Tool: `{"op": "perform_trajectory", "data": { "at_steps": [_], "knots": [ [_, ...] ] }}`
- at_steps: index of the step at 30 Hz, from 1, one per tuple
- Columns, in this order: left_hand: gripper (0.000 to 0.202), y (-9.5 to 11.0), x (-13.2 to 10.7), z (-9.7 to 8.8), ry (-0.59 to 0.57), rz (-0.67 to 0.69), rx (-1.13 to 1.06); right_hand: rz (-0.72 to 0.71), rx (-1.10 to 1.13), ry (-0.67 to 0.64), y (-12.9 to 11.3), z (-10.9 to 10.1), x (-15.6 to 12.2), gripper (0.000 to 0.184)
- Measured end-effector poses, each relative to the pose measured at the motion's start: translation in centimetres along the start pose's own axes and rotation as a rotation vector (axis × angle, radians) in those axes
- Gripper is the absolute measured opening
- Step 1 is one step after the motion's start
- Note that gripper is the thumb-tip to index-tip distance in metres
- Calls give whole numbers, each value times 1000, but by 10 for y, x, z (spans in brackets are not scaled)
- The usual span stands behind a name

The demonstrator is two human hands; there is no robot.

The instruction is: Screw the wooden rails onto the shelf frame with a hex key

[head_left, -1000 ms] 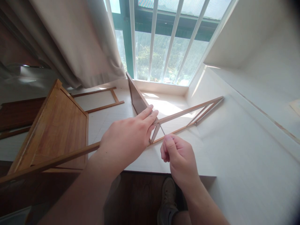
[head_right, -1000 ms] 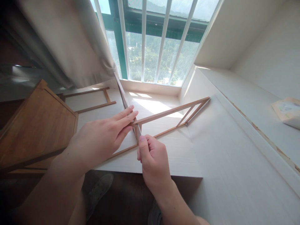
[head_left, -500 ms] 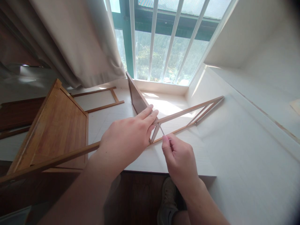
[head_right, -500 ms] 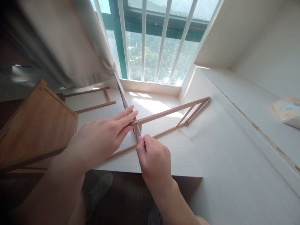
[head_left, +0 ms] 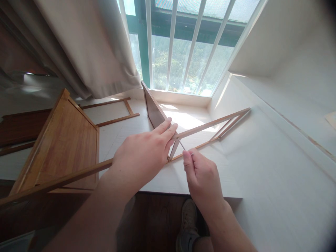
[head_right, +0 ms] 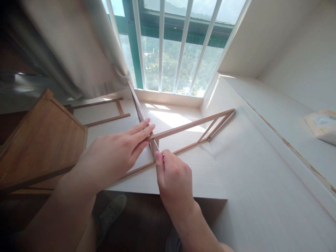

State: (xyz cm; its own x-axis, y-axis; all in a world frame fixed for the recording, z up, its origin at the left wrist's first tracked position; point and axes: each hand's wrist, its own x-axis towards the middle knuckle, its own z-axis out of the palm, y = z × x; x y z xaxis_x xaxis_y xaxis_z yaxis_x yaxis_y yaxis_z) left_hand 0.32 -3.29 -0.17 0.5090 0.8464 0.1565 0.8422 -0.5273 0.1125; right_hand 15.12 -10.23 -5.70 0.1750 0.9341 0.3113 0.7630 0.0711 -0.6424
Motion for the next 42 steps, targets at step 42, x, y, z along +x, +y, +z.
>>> {"op": "perform_trajectory", "data": {
  "at_steps": [42],
  "knots": [
    [49,-1,0,0,5,12,23,237,561,-37,-5,3,-1,47]
  ]
}}
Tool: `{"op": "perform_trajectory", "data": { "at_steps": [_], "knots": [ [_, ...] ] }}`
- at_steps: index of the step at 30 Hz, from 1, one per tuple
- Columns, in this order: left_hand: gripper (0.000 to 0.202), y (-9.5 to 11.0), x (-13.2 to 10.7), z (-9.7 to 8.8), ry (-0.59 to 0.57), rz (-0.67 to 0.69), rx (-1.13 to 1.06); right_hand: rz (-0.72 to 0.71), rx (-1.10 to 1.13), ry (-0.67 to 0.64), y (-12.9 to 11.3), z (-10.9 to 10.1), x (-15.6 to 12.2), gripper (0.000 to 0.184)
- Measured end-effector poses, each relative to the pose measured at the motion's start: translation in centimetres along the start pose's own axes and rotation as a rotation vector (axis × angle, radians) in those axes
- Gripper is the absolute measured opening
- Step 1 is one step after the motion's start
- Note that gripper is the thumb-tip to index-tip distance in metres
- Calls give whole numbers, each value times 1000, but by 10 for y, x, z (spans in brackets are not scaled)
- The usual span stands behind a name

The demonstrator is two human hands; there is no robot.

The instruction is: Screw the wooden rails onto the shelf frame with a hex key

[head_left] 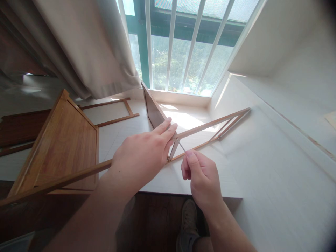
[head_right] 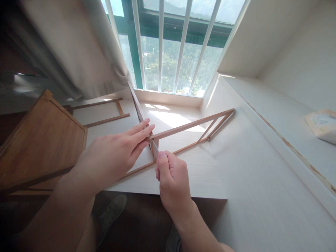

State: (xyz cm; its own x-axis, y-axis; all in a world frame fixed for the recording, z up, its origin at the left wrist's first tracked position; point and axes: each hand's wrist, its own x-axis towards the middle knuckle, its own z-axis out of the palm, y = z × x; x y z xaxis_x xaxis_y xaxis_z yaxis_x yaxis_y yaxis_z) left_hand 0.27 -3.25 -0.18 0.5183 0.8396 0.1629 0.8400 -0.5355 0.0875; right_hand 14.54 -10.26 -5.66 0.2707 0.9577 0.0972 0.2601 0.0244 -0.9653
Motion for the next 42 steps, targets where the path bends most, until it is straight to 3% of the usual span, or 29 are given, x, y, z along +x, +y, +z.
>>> {"op": "perform_trajectory", "data": {
  "at_steps": [11,42],
  "knots": [
    [49,-1,0,-1,-5,-2,-1,-164,-400,37,4,-3,2,39],
    [49,-1,0,3,12,3,13,-282,-584,56,5,-5,1,35]
  ]
}}
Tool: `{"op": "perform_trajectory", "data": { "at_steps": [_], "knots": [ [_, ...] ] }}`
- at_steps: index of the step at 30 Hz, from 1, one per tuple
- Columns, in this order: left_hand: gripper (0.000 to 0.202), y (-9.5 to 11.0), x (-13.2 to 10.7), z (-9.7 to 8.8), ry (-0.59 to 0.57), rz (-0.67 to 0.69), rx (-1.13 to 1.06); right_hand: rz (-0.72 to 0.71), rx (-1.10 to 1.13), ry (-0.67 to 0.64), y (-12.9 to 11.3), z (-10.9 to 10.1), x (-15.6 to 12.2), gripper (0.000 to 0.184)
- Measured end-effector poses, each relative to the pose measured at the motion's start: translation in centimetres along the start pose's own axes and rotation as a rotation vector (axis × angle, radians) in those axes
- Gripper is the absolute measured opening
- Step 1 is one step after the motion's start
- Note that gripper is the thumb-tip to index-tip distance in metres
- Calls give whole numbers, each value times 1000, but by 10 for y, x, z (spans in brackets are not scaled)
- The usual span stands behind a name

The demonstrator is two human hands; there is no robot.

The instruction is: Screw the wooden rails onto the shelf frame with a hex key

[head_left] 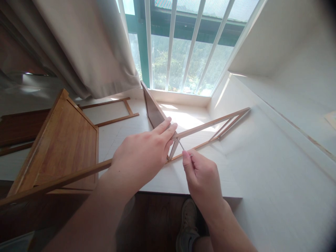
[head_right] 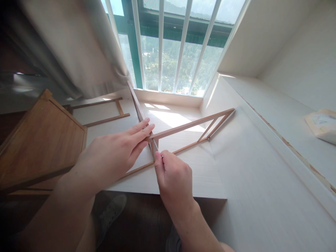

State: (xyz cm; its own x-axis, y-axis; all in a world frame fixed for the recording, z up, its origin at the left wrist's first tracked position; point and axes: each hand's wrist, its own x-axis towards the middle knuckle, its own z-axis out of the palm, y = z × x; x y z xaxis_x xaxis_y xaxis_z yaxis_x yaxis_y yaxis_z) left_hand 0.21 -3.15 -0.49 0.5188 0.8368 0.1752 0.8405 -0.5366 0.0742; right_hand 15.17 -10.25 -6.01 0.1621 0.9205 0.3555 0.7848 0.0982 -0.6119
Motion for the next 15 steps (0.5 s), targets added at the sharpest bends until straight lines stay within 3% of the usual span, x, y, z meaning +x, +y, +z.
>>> {"op": "perform_trajectory", "data": {
  "at_steps": [8,15],
  "knots": [
    [49,0,-1,-1,3,14,13,21,40,-22,-3,1,0,35],
    [49,0,-1,-1,-6,6,-7,213,433,-67,-6,1,1,45]
  ]
}}
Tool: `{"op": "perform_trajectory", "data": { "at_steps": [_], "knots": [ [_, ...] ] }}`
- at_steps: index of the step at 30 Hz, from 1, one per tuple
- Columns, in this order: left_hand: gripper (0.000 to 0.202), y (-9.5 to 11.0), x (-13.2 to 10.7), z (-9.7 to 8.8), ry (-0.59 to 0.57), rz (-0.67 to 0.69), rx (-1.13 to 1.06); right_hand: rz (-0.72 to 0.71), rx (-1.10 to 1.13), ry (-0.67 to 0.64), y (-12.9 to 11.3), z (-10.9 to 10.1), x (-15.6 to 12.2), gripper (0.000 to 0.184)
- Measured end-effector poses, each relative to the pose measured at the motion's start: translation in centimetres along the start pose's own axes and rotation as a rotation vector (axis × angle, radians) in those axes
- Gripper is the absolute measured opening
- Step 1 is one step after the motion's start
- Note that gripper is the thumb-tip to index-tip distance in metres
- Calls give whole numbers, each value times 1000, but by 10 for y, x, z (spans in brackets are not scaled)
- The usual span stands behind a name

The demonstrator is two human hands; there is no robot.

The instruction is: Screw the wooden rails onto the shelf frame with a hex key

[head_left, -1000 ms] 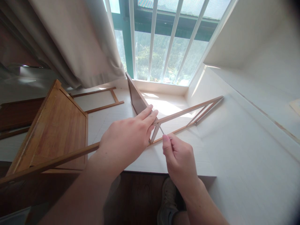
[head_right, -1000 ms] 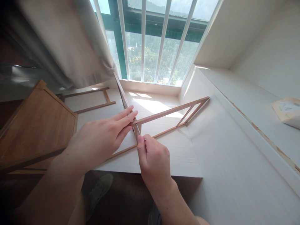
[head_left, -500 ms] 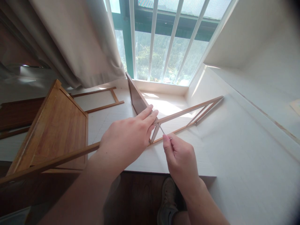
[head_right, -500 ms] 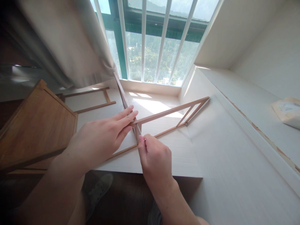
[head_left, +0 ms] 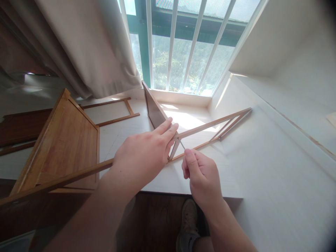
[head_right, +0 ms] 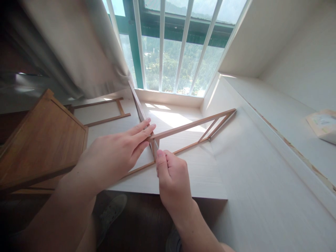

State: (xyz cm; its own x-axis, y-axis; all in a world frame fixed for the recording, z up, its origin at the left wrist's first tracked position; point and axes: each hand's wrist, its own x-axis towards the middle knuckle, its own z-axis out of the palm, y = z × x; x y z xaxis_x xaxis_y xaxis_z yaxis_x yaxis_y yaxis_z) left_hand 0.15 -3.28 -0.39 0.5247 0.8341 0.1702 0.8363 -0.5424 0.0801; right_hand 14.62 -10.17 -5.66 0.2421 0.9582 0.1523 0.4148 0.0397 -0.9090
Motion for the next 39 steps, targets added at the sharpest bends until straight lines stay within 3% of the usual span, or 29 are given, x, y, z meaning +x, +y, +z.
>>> {"op": "perform_trajectory", "data": {
  "at_steps": [4,11,26,32,39],
  "knots": [
    [49,0,1,0,-10,-4,3,64,184,-8,0,3,-1,48],
    [49,1,1,-1,-5,-3,33,117,292,-2,-2,2,2,48],
    [50,2,1,-2,-20,-23,-4,343,855,-120,-1,6,4,45],
    [49,1,1,-2,-5,-5,4,331,713,-51,-1,8,2,44],
    [50,1,1,-2,-17,-9,9,135,310,58,-1,9,-3,46]
  ]
}}
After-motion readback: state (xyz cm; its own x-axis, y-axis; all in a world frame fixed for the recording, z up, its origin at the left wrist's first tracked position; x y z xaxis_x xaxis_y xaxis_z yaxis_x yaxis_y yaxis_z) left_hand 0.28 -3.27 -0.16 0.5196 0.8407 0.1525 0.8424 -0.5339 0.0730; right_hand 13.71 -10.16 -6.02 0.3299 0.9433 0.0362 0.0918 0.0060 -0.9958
